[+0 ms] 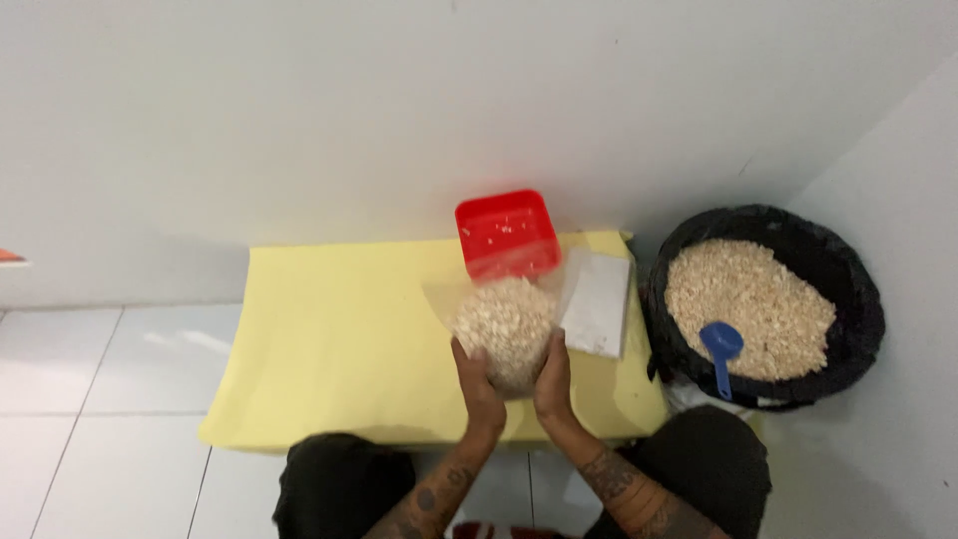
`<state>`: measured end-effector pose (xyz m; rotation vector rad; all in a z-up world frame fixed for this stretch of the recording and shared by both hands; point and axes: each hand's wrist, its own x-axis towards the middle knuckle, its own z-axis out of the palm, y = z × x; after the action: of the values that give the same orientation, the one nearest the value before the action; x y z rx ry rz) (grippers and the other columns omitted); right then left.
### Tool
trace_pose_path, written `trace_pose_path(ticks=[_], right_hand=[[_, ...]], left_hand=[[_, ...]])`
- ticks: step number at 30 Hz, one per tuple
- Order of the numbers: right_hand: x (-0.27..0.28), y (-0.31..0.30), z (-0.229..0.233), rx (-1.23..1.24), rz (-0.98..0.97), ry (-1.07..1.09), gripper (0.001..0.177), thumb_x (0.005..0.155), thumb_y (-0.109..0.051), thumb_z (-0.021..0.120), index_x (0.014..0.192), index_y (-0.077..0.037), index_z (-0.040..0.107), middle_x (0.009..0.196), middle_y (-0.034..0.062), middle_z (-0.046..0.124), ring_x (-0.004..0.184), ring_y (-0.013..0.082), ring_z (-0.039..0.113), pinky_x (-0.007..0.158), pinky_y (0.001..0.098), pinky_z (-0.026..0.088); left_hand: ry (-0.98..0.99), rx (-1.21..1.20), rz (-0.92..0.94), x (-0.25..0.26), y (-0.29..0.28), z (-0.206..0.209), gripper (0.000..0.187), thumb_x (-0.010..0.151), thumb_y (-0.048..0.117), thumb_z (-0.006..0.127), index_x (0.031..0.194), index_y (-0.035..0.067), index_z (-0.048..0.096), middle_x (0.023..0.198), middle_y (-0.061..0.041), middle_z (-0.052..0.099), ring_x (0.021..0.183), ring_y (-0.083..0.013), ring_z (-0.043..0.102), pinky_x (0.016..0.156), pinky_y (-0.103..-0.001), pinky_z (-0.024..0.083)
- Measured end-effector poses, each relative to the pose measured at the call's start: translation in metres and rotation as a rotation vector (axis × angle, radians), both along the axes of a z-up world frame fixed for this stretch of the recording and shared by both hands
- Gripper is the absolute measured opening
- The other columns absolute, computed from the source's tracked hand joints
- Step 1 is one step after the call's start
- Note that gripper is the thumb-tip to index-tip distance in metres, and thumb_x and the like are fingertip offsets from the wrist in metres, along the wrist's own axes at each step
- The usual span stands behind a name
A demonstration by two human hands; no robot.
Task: The person is scooping wood shavings from a large black bin into a clear plastic bag, then placing the bag on a red scale to weigh it.
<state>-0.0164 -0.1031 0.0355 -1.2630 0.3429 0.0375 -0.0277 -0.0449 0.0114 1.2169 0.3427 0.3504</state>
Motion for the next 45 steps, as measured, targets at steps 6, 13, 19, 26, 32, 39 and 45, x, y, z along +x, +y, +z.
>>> trace_pose_path(ticks=[6,13,19,26,32,39,45], right_hand=[[0.019,-0.026,0.007,-0.318,0.140,-0.406,0.063,0.109,-0.044,0.028,0.156,-0.003,0.039,0.159,0.0211,0.039,0.150,0.0396,0.030,0.124,0.0527,0.016],[0.096,-0.033,0.074,-0.276,0.038,-0.600,0.063,0.109,-0.042,0.043,0.152,0.004,0.042,0.147,0.0296,0.046,0.140,0.0440,0.044,0.116,0.0579,0.032],[0.145,-0.030,0.040,-0.248,-0.005,-0.658,0.062,0.110,-0.039,0.046,0.152,0.005,0.039,0.148,0.0331,0.045,0.139,0.0453,0.045,0.114,0.0597,0.035],[0.140,-0.019,0.027,-0.254,0.002,-0.415,0.061,0.107,-0.037,0.048,0.154,-0.002,0.037,0.153,0.0287,0.040,0.144,0.0486,0.037,0.118,0.0626,0.028],[0.130,-0.015,0.036,-0.326,0.087,-0.372,0.066,0.106,-0.039,0.051,0.154,0.001,0.032,0.154,0.0321,0.036,0.145,0.0522,0.034,0.118,0.0655,0.027],[0.134,-0.027,0.036,-0.409,0.152,-0.282,0.076,0.099,-0.042,0.064,0.155,-0.001,0.033,0.156,0.0289,0.040,0.146,0.0465,0.038,0.120,0.0595,0.030],[0.131,-0.045,0.031,-0.382,0.153,-0.327,0.078,0.096,-0.039,0.069,0.154,0.000,0.034,0.152,0.0307,0.043,0.146,0.0489,0.037,0.118,0.0598,0.033]], left_hand=[[-0.057,0.208,-0.019,0.027,0.029,0.056,0.068,0.104,0.043,0.044,0.158,0.005,0.029,0.158,-0.025,0.035,0.150,-0.0359,0.031,0.123,-0.050,0.019],[-0.279,0.266,-0.074,0.139,0.042,0.098,0.055,0.106,0.043,0.050,0.143,0.003,0.052,0.135,-0.023,0.055,0.133,-0.0312,0.050,0.117,-0.048,0.032],[-0.429,0.026,-0.181,0.201,0.039,0.055,0.058,0.104,0.042,0.061,0.146,0.003,0.051,0.135,-0.019,0.057,0.126,-0.0310,0.055,0.107,-0.053,0.042],[-0.335,-0.070,-0.290,0.234,0.052,-0.010,0.058,0.104,0.051,0.056,0.143,0.008,0.053,0.125,-0.018,0.064,0.116,-0.0290,0.064,0.101,-0.048,0.050],[-0.258,-0.120,-0.329,0.233,0.065,-0.011,0.065,0.101,0.056,0.055,0.147,0.011,0.051,0.130,-0.016,0.062,0.120,-0.0319,0.062,0.107,-0.052,0.047],[-0.258,-0.015,-0.376,0.223,0.075,-0.003,0.068,0.103,0.057,0.051,0.149,0.007,0.046,0.132,-0.026,0.060,0.124,-0.0405,0.060,0.108,-0.055,0.046],[-0.324,0.093,-0.336,0.201,0.076,0.012,0.071,0.105,0.056,0.048,0.152,0.003,0.038,0.146,-0.026,0.048,0.142,-0.0409,0.043,0.119,-0.054,0.031]])
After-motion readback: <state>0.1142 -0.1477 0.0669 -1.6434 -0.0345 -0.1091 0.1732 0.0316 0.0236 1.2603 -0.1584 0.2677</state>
